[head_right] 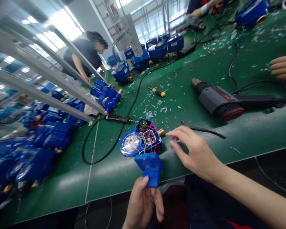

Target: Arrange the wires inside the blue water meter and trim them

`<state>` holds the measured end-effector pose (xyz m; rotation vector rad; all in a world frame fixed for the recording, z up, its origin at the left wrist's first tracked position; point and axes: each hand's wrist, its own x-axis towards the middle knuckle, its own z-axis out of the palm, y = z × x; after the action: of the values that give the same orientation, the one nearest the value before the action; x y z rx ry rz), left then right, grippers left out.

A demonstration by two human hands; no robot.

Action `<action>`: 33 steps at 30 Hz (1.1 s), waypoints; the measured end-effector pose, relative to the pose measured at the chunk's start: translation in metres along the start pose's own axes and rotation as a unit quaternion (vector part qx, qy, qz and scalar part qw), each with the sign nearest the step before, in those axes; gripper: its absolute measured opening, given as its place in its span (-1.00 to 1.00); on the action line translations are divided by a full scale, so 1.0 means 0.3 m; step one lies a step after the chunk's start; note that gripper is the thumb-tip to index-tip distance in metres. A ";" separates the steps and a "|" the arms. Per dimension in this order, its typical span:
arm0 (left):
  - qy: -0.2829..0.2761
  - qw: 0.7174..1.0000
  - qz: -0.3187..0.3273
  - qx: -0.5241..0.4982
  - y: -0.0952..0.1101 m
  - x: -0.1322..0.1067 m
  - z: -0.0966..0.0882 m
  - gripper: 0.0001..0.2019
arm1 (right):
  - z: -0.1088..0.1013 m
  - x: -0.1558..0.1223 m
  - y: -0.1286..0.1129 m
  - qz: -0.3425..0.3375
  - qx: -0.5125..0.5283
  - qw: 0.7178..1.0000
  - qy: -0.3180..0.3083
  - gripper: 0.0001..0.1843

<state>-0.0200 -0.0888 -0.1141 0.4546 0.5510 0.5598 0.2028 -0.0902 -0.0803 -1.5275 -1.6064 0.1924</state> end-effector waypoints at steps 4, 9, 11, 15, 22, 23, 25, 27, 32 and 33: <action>-0.007 1.000 0.011 0.004 0.000 -0.002 0.007 -0.62 | 0.013 0.016 -0.101 -0.071 0.068 0.995 0.007 -0.92; -0.002 0.999 0.015 0.034 -0.008 0.001 -0.003 -0.62 | 0.055 0.017 -0.138 -0.009 0.122 0.992 -0.016 -0.90; 0.005 0.999 0.011 0.039 -0.009 0.002 -0.007 -0.62 | 0.066 0.011 -0.136 0.027 0.149 0.988 -0.031 -0.86; 0.029 0.999 0.003 0.035 -0.006 0.004 -0.009 -0.59 | 0.075 0.000 -0.127 0.043 0.165 0.984 -0.046 -0.85; 0.004 0.999 -0.033 -0.023 0.014 -0.005 -0.013 -0.61 | 0.015 0.017 0.022 0.092 -0.024 0.995 0.012 -0.75; -0.004 0.999 -0.037 -0.030 0.017 -0.008 -0.014 -0.61 | 0.004 0.008 0.058 0.085 -0.129 0.988 0.006 -0.62; -0.017 0.999 -0.038 -0.036 0.021 -0.016 -0.013 -0.60 | -0.010 -0.027 0.121 0.089 -0.327 0.940 -0.038 -0.27; -0.026 0.999 -0.034 -0.033 0.024 -0.022 -0.007 -0.59 | -0.010 -0.080 0.166 0.095 -0.433 0.892 -0.083 -0.13; -0.023 0.999 -0.025 -0.016 0.031 -0.028 0.015 -0.54 | -0.003 -0.167 0.219 0.098 -0.497 0.852 -0.136 -0.47; -0.022 0.999 -0.027 -0.016 0.033 -0.028 0.018 -0.53 | -0.009 -0.168 0.227 0.097 -0.496 0.851 -0.142 -0.47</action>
<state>-0.0265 -0.0879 -0.1017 0.4203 0.5110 0.5048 0.2468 -0.1194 -0.1467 -2.5441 -1.8961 -0.4012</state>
